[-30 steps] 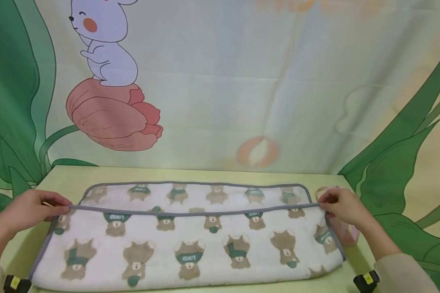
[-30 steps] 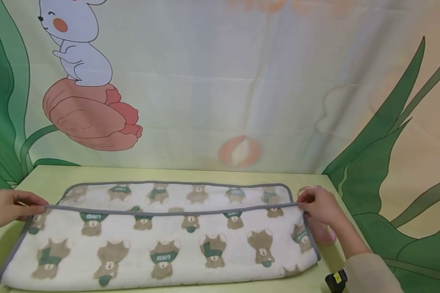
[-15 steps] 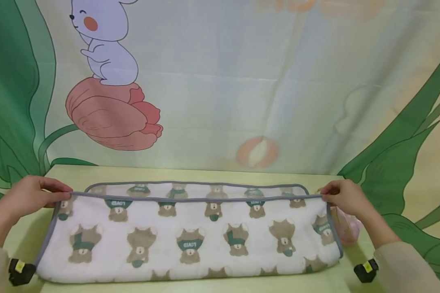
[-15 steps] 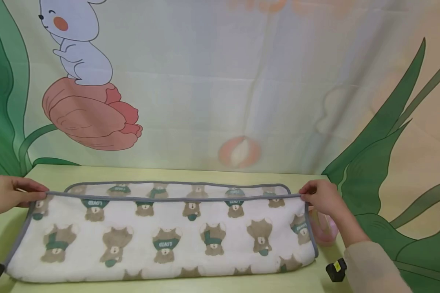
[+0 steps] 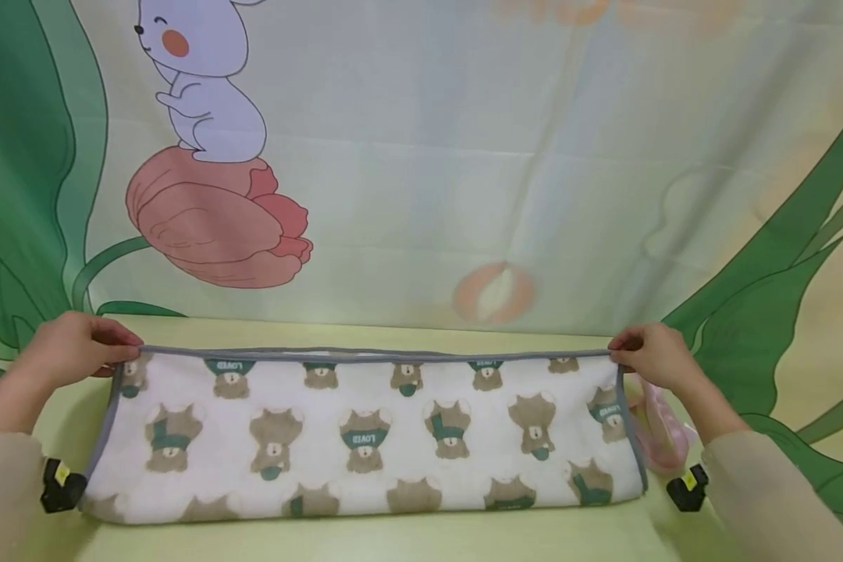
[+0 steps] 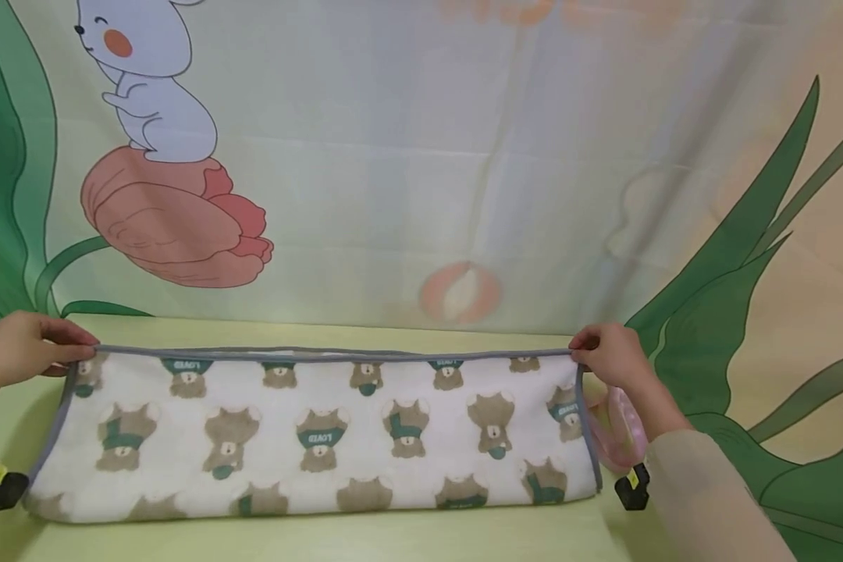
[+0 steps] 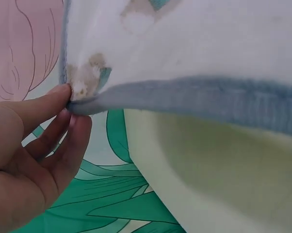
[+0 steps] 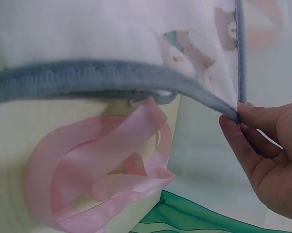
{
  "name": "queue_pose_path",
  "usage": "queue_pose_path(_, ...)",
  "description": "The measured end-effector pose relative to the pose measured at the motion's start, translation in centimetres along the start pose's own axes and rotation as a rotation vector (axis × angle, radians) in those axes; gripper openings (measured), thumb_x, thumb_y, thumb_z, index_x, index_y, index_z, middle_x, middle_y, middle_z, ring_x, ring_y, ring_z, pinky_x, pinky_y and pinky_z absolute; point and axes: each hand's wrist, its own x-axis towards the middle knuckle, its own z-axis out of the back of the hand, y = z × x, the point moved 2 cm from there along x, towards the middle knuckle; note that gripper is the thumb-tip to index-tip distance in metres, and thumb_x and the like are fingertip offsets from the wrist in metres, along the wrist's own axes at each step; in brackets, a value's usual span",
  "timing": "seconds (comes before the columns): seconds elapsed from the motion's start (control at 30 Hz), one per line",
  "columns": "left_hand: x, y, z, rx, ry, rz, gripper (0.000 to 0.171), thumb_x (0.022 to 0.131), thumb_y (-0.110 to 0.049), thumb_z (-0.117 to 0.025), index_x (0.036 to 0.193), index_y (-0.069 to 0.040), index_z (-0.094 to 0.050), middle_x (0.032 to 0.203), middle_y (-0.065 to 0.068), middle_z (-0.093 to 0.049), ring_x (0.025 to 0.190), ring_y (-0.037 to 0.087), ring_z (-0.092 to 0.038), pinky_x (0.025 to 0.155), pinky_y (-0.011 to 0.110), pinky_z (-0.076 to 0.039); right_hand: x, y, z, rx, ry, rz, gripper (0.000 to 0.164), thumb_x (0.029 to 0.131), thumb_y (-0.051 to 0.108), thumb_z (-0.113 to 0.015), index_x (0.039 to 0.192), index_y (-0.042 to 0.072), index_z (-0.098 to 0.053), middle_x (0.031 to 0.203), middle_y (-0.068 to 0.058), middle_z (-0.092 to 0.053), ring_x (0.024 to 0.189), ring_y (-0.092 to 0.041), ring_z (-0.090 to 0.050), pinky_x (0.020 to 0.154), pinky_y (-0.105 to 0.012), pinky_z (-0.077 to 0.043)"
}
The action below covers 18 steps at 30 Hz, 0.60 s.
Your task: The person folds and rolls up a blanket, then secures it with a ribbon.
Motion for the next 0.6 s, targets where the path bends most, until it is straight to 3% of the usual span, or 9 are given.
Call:
queue_pose_path(0.23,0.9,-1.3,0.8,0.049,-0.063,0.041,0.030,0.100,-0.016,-0.068,0.113,0.011,-0.069,0.090,0.011,-0.072,0.077,0.026,-0.071,0.070,0.049,-0.058,0.9,0.5,0.6,-0.034,-0.061,-0.005,0.016,0.099,0.010,-0.068,0.107,-0.004,-0.071,0.096,-0.015,-0.072,0.081,-0.026,-0.072,0.075,-0.042,-0.058)
queue_pose_path(0.37,1.1,-2.1,0.8,0.096,-0.124,0.026,0.028,0.099,-0.015,-0.068,0.110,0.010,-0.070,0.085,0.011,-0.072,0.072,0.024,-0.069,0.065,0.045,-0.055,1.3,0.5,0.5,-0.043,-0.089,-0.005,0.017,0.099,0.011,-0.068,0.108,-0.004,-0.071,0.097,-0.015,-0.072,0.082,-0.027,-0.072,0.076,-0.044,-0.058)
queue_pose_path(0.6,1.3,-2.4,-0.8,0.112,-0.164,0.007,0.024,0.097,-0.012,-0.067,0.106,0.010,-0.070,0.092,0.023,-0.069,0.076,0.032,-0.062,0.057,0.034,-0.047,1.8,0.3,-0.6,-0.027,-0.106,0.010,0.015,0.099,0.007,-0.066,0.107,-0.006,-0.070,0.095,-0.018,-0.071,0.079,-0.029,-0.071,0.072,-0.043,-0.058)
